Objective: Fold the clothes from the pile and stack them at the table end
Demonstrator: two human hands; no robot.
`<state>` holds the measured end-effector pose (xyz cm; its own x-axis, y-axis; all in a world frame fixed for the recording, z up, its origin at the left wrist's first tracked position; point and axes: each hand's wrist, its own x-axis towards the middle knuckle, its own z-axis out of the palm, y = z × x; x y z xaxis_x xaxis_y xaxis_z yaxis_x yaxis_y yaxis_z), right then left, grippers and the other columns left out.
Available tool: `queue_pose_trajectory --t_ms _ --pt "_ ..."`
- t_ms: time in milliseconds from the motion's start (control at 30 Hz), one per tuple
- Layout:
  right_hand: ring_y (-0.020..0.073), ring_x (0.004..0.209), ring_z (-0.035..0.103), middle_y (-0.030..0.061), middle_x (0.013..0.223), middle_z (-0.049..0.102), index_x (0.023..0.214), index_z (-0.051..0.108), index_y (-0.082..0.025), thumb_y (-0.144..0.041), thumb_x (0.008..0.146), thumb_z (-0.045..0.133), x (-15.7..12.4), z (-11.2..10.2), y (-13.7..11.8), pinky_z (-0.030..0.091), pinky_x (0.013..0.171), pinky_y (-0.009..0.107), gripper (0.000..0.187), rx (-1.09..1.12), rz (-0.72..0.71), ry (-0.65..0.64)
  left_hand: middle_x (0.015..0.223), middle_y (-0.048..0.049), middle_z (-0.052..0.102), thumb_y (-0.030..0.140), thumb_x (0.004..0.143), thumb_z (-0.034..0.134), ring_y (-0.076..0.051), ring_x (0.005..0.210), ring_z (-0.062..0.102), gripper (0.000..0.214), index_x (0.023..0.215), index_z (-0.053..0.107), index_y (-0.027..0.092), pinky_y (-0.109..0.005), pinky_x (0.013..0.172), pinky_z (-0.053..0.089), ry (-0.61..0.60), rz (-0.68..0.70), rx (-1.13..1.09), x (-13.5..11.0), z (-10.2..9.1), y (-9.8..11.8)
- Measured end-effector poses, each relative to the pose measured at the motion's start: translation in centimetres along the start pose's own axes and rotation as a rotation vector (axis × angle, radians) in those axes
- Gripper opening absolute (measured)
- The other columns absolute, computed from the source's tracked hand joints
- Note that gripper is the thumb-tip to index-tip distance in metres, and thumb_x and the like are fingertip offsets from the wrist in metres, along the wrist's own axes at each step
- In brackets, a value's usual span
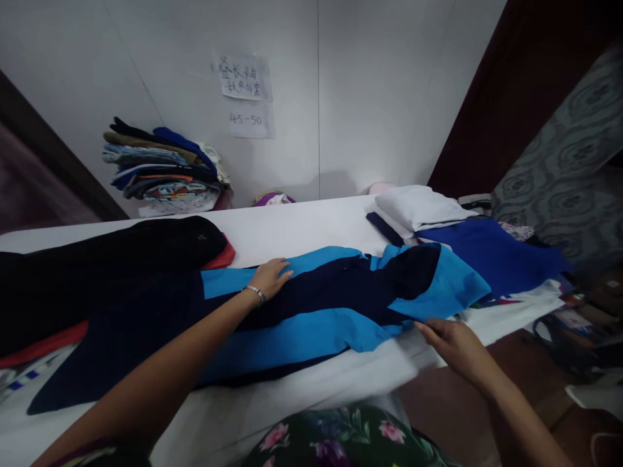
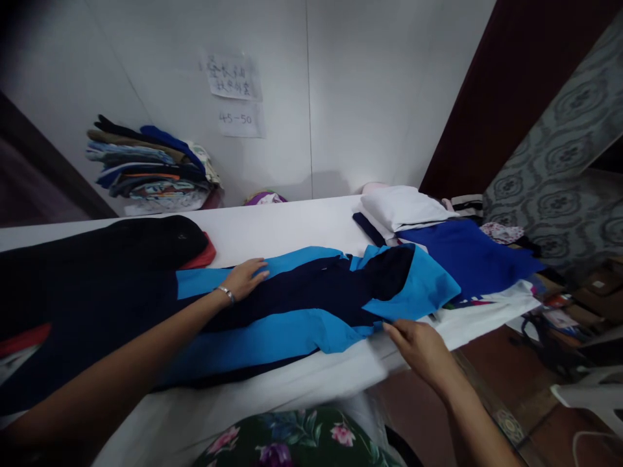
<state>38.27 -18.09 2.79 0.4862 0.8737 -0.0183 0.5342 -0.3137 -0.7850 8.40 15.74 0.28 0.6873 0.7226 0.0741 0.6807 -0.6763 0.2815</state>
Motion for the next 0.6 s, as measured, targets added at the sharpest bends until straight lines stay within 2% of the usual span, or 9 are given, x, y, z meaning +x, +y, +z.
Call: queue_pose_trajectory --t_ms 100,167,233,333,400,467,533,600 --pt "0.0178 0.067 0.060 0.0017 0.070 0.068 0.069 0.070 -0.022 -0.037 0.081 0.060 2.5 1.9 -5.0 0.045 0.063 0.026 0.021 0.101 -0.314 -0.137 0.133 -0.0130 0.054 0.042 0.090 0.038 -0.027 0.126 0.044 0.046 0.123 0.057 0.017 -0.042 0.104 0.032 -0.029 -0.154 0.117 2.2 0.0 -1.0" --pt "0.0192 0.079 0.062 0.0021 0.083 0.071 0.084 0.072 -0.022 -0.034 0.083 0.058 5.9 3.7 -6.6 0.047 0.073 0.028 0.019 0.182 -0.418 -0.090 0.124 -0.0150 0.060 0.040 0.089 0.041 -0.029 0.119 0.051 0.044 0.119 0.060 0.016 -0.043 0.099 0.037 -0.045 -0.211 0.156 3.0 0.1 -1.3" --pt "0.0208 0.090 0.063 0.0024 0.094 0.071 0.095 0.072 -0.023 -0.031 0.082 0.059 10.1 5.7 -7.0 0.047 0.085 0.032 0.020 0.225 -0.451 -0.043 0.115 -0.0160 0.064 0.036 0.087 0.043 -0.030 0.111 0.056 0.039 0.110 0.065 0.015 -0.040 0.093 0.041 -0.025 -0.216 0.169 3.3 0.1 -1.3" --pt "0.0219 0.105 0.060 0.0032 0.108 0.068 0.105 0.069 -0.024 -0.021 0.078 0.060 16.2 8.2 -6.8 0.041 0.099 0.039 0.029 0.210 -0.401 0.018 0.110 -0.0143 0.066 0.030 0.087 0.042 -0.027 0.107 0.057 0.034 0.103 0.068 0.015 -0.035 0.091 0.042 0.033 -0.182 0.175 2.9 -0.4 -1.1" --pt "0.0221 0.112 0.056 0.0050 0.117 0.065 0.113 0.065 -0.022 -0.018 0.079 0.056 19.2 9.5 -6.7 0.039 0.103 0.041 0.036 0.152 -0.355 0.029 0.111 -0.0111 0.066 0.029 0.089 0.040 -0.024 0.107 0.056 0.033 0.102 0.068 0.018 -0.033 0.093 0.041 0.097 -0.117 0.155 2.2 -0.9 -0.8" --pt "0.0220 0.119 0.052 0.0056 0.126 0.060 0.121 0.060 -0.022 -0.019 0.081 0.053 21.3 10.4 -6.8 0.039 0.104 0.041 0.041 0.107 -0.341 0.004 0.108 -0.0080 0.067 0.029 0.089 0.040 -0.022 0.104 0.057 0.031 0.099 0.068 0.021 -0.035 0.094 0.040 0.212 0.009 0.118 0.9 -1.4 -0.3" --pt "0.0216 0.125 0.047 0.0040 0.133 0.055 0.128 0.054 -0.024 -0.018 0.080 0.052 22.4 11.1 -6.8 0.038 0.104 0.040 0.049 0.065 -0.374 -0.058 0.101 -0.0066 0.069 0.027 0.090 0.041 -0.021 0.097 0.060 0.027 0.095 0.067 0.021 -0.039 0.096 0.039 0.318 0.178 0.098 -0.9 -1.6 0.4" --pt "0.0224 0.128 0.043 0.0033 0.136 0.052 0.132 0.050 -0.025 -0.012 0.074 0.053 22.6 11.5 -6.5 0.036 0.106 0.041 0.060 -0.012 -0.451 -0.141 0.091 -0.0046 0.070 0.022 0.090 0.040 -0.018 0.088 0.061 0.025 0.092 0.065 0.021 -0.043 0.099 0.036 0.342 0.338 0.126 -3.0 -1.3 1.4"
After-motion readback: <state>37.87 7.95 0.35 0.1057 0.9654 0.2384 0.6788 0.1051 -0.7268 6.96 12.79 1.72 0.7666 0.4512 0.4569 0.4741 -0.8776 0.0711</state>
